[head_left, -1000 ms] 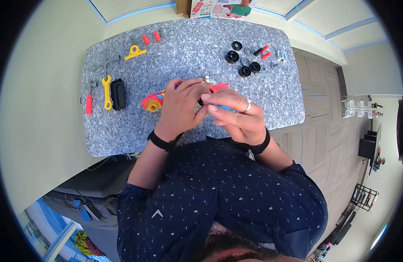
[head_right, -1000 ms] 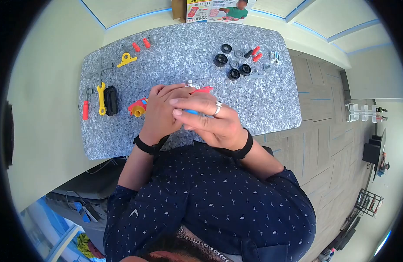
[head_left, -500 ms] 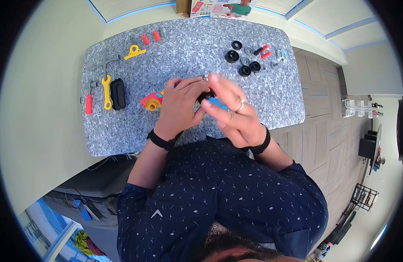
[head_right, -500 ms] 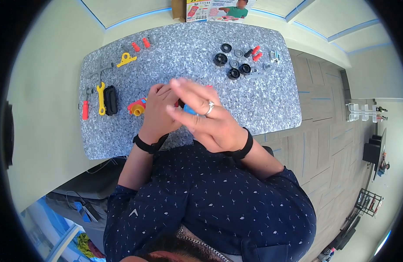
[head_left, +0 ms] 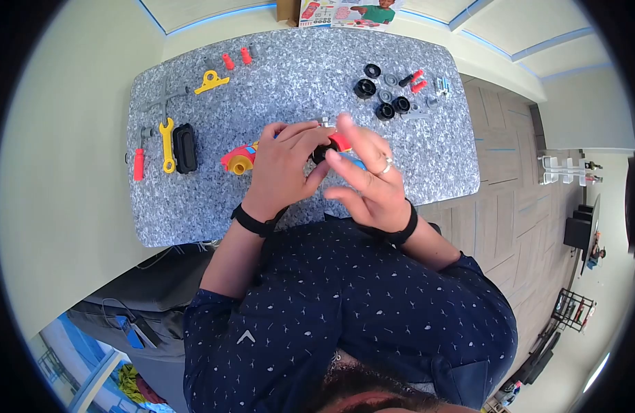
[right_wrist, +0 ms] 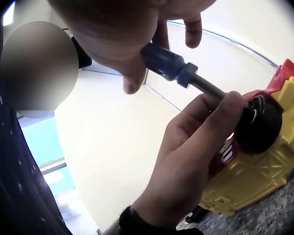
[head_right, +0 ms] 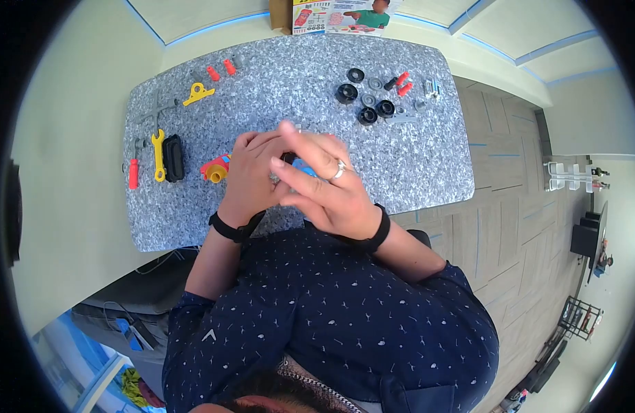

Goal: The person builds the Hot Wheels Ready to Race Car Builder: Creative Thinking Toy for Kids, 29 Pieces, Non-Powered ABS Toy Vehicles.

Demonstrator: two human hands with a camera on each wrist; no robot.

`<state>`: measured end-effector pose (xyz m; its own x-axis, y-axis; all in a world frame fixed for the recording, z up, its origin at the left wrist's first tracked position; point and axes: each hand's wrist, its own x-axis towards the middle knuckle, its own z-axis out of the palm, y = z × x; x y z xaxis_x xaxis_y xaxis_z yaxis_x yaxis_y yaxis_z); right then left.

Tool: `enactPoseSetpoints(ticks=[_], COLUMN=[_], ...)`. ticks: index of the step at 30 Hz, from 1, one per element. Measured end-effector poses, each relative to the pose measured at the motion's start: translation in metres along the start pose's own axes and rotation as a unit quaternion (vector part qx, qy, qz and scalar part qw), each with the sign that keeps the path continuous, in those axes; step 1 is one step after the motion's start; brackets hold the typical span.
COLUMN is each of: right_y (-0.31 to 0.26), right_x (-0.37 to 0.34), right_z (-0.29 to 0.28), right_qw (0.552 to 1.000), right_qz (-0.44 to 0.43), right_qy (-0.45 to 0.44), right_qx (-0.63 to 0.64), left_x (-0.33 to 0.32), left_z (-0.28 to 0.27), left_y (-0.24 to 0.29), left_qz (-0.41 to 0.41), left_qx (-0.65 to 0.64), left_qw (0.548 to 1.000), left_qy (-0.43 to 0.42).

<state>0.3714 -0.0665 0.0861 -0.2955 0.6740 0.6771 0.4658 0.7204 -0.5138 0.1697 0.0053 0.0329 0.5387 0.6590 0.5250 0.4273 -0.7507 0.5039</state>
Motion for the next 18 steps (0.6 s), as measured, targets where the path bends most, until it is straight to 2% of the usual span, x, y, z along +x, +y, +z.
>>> enactPoseSetpoints(ticks=[1, 4, 7, 11, 12, 15, 18], right_y=[-0.003, 0.008, 0.007, 0.005, 0.006, 0.002, -0.001], right_x=[0.001, -0.001, -0.002, 0.001, 0.0, 0.002, 0.008], right_z=[0.003, 0.001, 0.0, -0.001, -0.001, 0.004, 0.003], right_qw=[0.999, 0.998, 1.0, 0.996, 0.995, 0.999, 0.996], right_qz=[0.024, -0.016, -0.015, 0.007, 0.011, 0.039, 0.051], right_qy=[0.0, -0.031, -0.016, -0.062, -0.07, 0.003, -0.009], right_qx=[0.048, 0.056, -0.019, 0.061, 0.076, 0.029, 0.077], left_x=[-0.001, -0.001, 0.0, -0.002, -0.001, 0.0, -0.001], left_z=[0.0, 0.002, -0.001, 0.003, 0.002, 0.002, 0.0], left_y=[-0.001, -0.002, 0.0, -0.005, -0.004, -0.001, -0.003], left_qz=[-0.009, 0.017, -0.01, 0.031, 0.019, -0.003, 0.005], left_qx=[0.0, 0.013, -0.027, 0.026, 0.016, -0.012, -0.006], left_qw=[1.0, 1.0, 1.0, 0.999, 1.0, 1.0, 1.0], left_qy=[-0.005, 0.0, -0.001, -0.005, -0.002, 0.002, -0.002])
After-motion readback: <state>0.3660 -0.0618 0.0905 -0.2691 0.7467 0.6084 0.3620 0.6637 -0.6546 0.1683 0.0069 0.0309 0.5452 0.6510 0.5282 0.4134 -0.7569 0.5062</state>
